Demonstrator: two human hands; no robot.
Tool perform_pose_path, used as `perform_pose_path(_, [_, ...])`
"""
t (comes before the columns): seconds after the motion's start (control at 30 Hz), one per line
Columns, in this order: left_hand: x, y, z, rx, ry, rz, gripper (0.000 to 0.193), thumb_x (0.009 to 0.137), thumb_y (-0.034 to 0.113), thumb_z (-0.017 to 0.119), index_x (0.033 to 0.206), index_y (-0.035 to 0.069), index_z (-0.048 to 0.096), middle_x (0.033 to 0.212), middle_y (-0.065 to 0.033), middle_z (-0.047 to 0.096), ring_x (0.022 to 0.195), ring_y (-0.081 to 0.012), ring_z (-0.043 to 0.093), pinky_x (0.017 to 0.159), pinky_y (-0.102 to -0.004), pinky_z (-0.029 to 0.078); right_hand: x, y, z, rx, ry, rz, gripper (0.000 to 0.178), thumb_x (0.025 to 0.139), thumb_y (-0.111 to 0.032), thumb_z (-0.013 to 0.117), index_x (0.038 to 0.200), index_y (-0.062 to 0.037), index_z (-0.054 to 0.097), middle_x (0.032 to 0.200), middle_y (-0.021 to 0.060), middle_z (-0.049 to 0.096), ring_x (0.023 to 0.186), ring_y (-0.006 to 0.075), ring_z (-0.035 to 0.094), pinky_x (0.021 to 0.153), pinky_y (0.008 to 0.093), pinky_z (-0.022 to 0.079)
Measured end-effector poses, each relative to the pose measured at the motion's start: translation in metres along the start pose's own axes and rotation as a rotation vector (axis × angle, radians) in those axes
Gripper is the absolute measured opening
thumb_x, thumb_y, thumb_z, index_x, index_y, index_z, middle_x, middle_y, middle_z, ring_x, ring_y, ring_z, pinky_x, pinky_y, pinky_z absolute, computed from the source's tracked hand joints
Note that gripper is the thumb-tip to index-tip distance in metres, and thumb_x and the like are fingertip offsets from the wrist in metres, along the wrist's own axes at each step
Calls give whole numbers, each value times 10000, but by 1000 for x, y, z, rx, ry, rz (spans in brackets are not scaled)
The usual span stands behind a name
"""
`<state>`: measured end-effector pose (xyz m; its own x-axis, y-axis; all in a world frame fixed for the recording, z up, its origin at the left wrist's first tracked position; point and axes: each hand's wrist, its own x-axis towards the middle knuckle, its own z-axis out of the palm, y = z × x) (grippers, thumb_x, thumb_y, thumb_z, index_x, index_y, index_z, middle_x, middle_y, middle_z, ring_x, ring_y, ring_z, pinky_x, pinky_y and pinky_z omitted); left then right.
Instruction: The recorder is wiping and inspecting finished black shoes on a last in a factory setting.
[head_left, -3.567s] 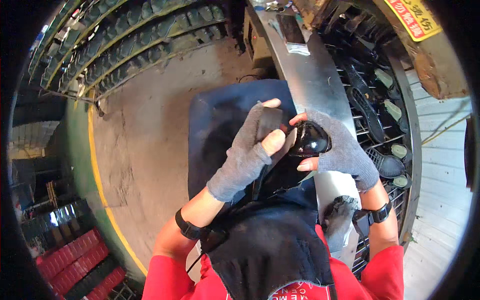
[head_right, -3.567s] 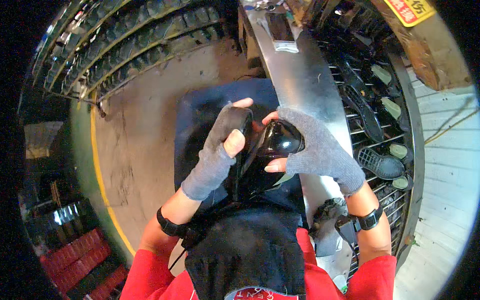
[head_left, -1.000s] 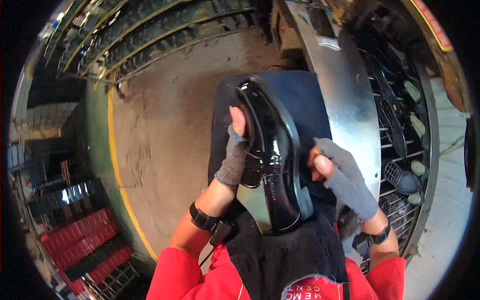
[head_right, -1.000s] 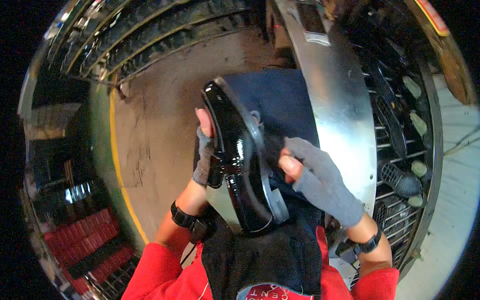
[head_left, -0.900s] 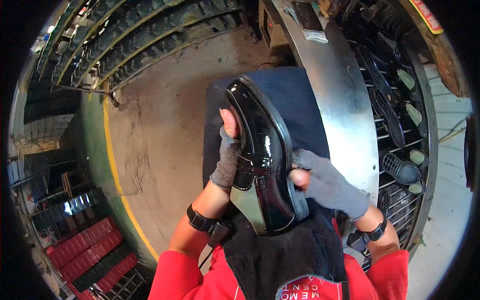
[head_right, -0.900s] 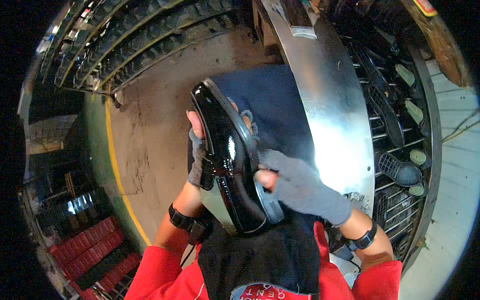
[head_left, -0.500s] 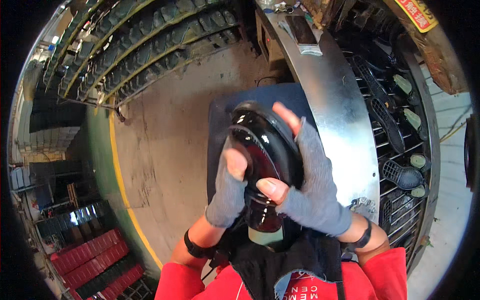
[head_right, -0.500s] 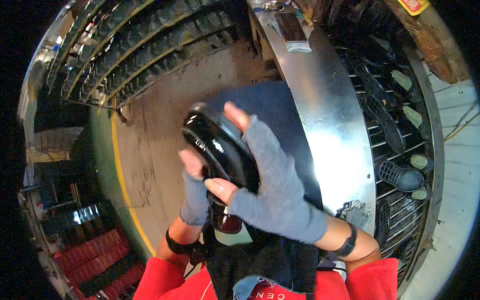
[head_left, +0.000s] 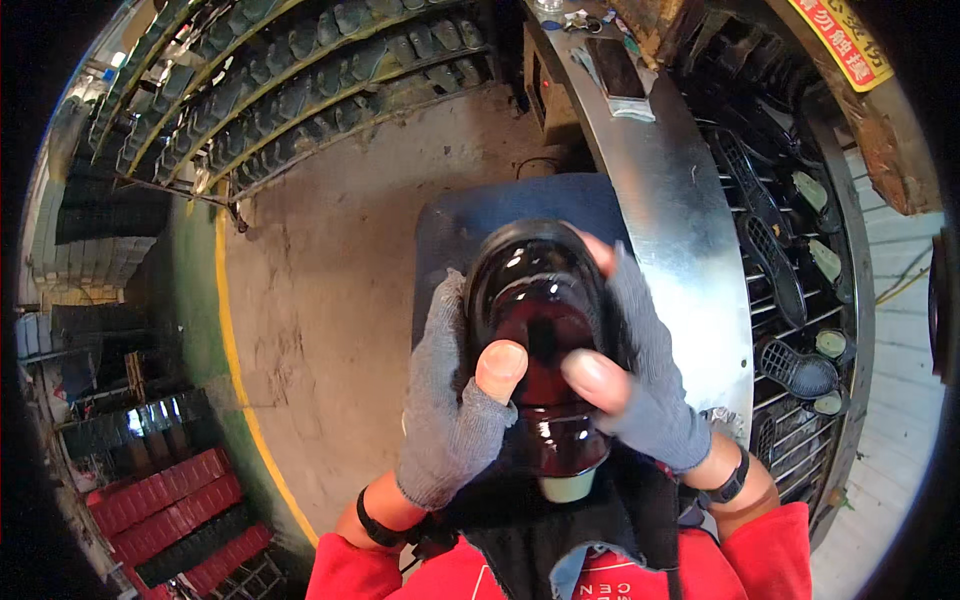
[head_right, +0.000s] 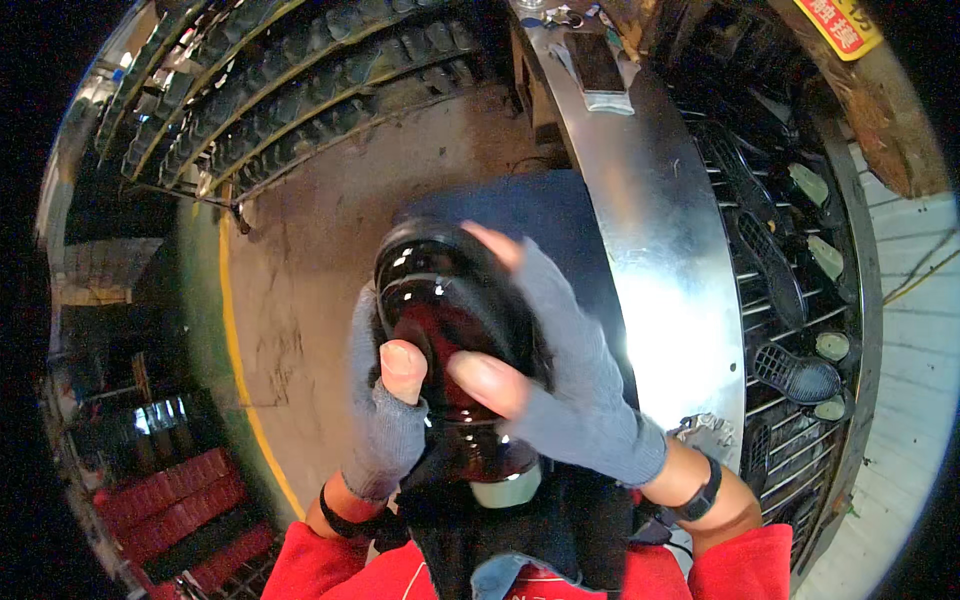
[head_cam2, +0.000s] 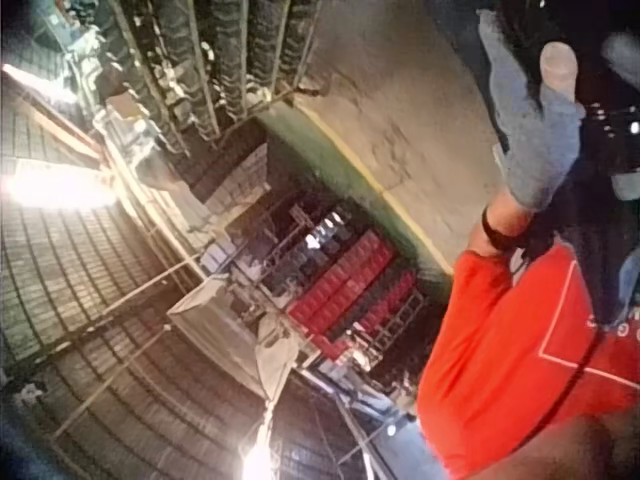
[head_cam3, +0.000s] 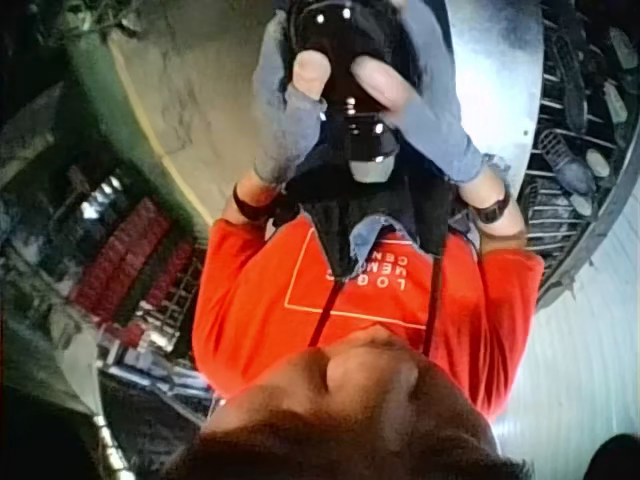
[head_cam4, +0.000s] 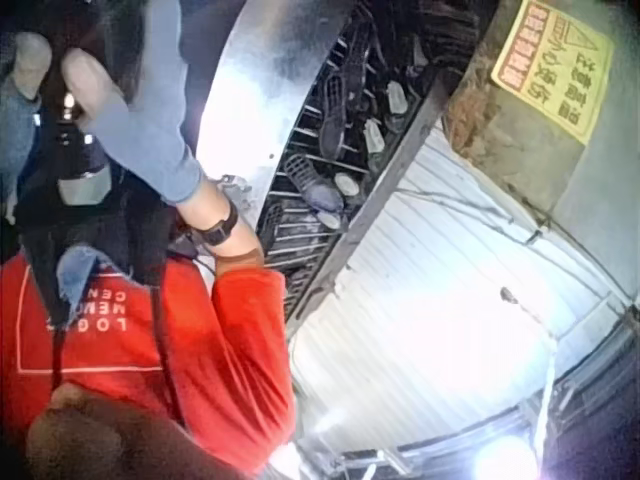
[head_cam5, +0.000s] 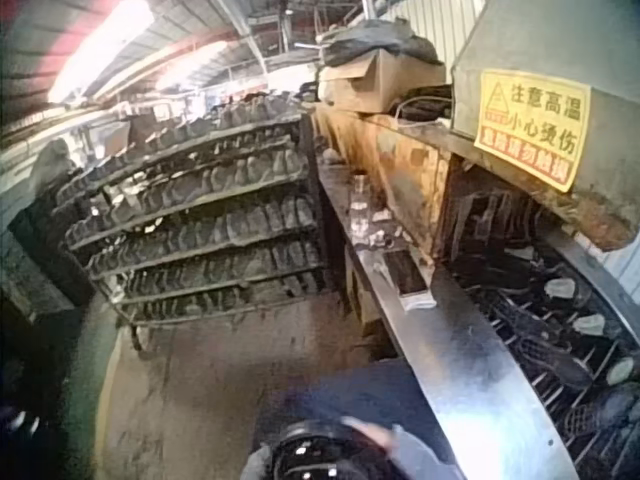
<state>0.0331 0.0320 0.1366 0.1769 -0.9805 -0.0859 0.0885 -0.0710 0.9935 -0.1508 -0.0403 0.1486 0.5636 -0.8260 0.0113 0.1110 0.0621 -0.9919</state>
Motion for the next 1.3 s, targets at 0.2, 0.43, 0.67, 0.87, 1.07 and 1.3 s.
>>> perform_pose_path(0.2, [80, 13, -1, -82, -185, 299, 711, 1102, 551, 509, 1573, 18, 499, 1527, -123, 535, 1381, -237, 532, 1216, -364, 342, 1, 75, -21, 951, 55, 500, 593, 1056, -417, 611, 1482, -8, 549, 1356, 199, 694, 1130, 325, 745, 971, 415, 642])
perform_pose_path(0.43, [105, -25, 15, -171, -144, -121, 479, 1131, 480, 492, 1161, 51, 702, 1104, -42, 644, 880, -97, 587, 806, -259, 491, -29, 116, -30, 1059, 94, 781, 940, 967, -712, 500, 1490, 69, 514, 1433, 315, 605, 1299, 457, 631, 1107, 527, 532])
perform_pose_path(0.67, [54, -44, 27, -153, 126, 7, 538, 1104, 364, 526, 1494, -5, 555, 1363, -88, 589, 1230, -163, 537, 1100, -305, 387, -69, 72, -31, 531, 30, 753, 757, 944, -516, 734, 1460, 15, 574, 1341, 202, 692, 1199, 305, 707, 1046, 407, 578])
perform_pose_path(0.87, [23, -44, 21, 459, 204, 380, 578, 991, 274, 653, 1492, -3, 577, 1506, -257, 502, 1386, -399, 498, 1201, -470, 354, -48, 48, -2, 506, 189, 808, 480, 1043, -308, 672, 1406, 1, 612, 1222, 90, 743, 1041, 169, 750, 925, 319, 620])
perform_pose_path(1.07, [66, -52, 42, 276, -103, 275, 573, 1021, 348, 618, 1507, 44, 593, 1481, -202, 555, 1324, -320, 555, 1152, -444, 430, -84, 55, -53, 506, 446, 580, 394, 1010, -366, 700, 1211, -27, 710, 1106, 65, 750, 991, 138, 712, 860, 306, 578])
perform_pose_path(1.3, [47, -109, 13, 234, -286, -310, 464, 1147, 353, 501, 1434, 12, 626, 1246, -114, 717, 1137, -190, 675, 1012, -345, 526, -326, 48, -258, -662, 1392, 251, 541, 987, -300, 717, 1454, -67, 576, 1113, 90, 707, 942, 188, 667, 875, 368, 555])
